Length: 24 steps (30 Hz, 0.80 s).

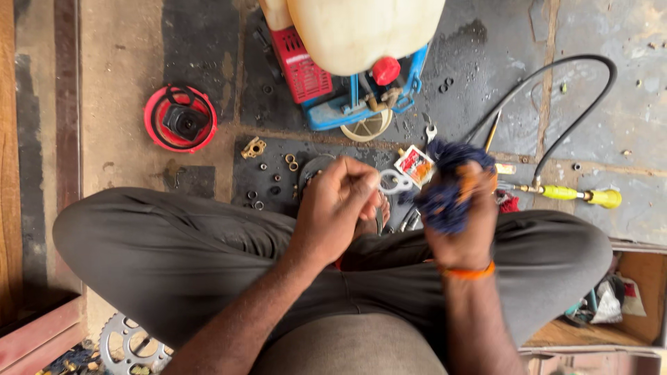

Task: The person sits on the floor and works on a brass carburetor removed from a small engine sprayer. They unscrew and remove fittings from the carburetor using a T-handle tool, then wipe the carburetor and small metal parts clean with a blue rag.

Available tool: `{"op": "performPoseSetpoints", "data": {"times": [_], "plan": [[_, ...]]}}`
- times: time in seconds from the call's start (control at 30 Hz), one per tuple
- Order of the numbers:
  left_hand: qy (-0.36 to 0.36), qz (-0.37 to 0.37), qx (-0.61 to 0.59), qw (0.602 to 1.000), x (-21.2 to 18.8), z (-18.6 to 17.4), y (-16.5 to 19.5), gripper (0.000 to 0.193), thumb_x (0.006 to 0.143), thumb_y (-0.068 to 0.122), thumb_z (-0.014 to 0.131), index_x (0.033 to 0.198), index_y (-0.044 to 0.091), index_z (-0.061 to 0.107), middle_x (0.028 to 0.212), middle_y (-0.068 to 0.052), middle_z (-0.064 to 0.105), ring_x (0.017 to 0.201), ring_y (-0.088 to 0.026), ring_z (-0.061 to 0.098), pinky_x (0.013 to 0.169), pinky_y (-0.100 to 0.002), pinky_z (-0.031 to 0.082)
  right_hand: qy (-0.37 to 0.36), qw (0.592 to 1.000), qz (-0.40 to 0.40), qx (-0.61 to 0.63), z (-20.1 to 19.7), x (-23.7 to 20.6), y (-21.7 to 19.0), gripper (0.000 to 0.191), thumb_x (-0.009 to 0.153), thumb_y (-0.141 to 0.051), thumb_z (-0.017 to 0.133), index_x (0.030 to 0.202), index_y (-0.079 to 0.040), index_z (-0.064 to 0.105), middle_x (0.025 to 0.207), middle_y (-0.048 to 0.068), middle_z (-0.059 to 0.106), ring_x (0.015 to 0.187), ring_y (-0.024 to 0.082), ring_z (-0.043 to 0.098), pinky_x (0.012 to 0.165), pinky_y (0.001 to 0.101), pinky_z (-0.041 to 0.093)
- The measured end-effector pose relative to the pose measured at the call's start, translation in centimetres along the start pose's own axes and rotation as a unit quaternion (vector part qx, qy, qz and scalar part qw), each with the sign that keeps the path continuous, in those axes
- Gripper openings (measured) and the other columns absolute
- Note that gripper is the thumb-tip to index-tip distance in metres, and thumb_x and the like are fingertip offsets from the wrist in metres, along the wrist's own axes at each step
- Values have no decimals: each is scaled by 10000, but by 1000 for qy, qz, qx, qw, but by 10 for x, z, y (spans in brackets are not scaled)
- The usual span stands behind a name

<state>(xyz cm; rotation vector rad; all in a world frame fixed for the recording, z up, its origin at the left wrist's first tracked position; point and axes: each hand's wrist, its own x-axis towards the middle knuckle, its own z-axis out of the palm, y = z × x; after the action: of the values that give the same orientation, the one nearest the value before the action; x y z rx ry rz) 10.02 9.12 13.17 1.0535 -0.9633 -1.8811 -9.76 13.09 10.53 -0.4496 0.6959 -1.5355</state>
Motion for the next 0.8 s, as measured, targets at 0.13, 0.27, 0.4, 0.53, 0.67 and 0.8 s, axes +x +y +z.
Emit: {"op": "performPoseSetpoints", "data": {"times": [0.13,0.27,0.4,0.53,0.67,0.8], "plan": [[-19,70,90,993,3,-2,6,159,1062,170,599,1053,12,591,774,-27,643,688,-56,605,640,-243,568,123,992,30,4,-1,-1,-14,253,953,-219,631,1155,-73,675,1002,75,728,885,234,697,790,363,579],[-33,105,177,978,5,4,-5,198,1035,188,623,1084,-4,623,843,-26,706,742,-51,675,670,-243,559,-55,798,-125,-587,1,-18,-3,296,947,59,573,1221,-17,655,1130,87,693,1042,228,677,922,343,559],[10,23,-14,1000,12,16,-29,331,1062,257,568,1269,8,634,1011,-29,708,872,-63,656,763,-255,545,90,851,-109,-506,16,-21,19,207,951,57,703,1140,-12,656,1051,105,687,909,237,626,844,351,542],[-2,-74,-236,969,20,15,-40,413,1099,298,520,1332,-19,644,1084,-75,703,945,-134,638,819,-309,529,11,602,-207,-771,41,-22,21,450,678,36,733,1116,9,636,1201,193,640,1031,373,637,810,428,542],[-30,-61,-289,955,25,-12,-28,414,1072,283,480,1264,-56,622,1237,-196,725,1135,-245,695,1007,-373,570,-145,587,-262,-753,56,-29,14,543,631,-7,733,1166,-26,642,1351,223,613,1132,416,629,890,450,548],[-22,-84,-292,953,30,-33,-9,420,1086,308,456,1232,-51,617,1278,-248,694,1190,-300,682,1028,-416,557,-181,639,-229,-711,42,-29,11,525,659,-40,778,1168,-59,650,1274,179,667,1054,363,676,869,400,558]]}}
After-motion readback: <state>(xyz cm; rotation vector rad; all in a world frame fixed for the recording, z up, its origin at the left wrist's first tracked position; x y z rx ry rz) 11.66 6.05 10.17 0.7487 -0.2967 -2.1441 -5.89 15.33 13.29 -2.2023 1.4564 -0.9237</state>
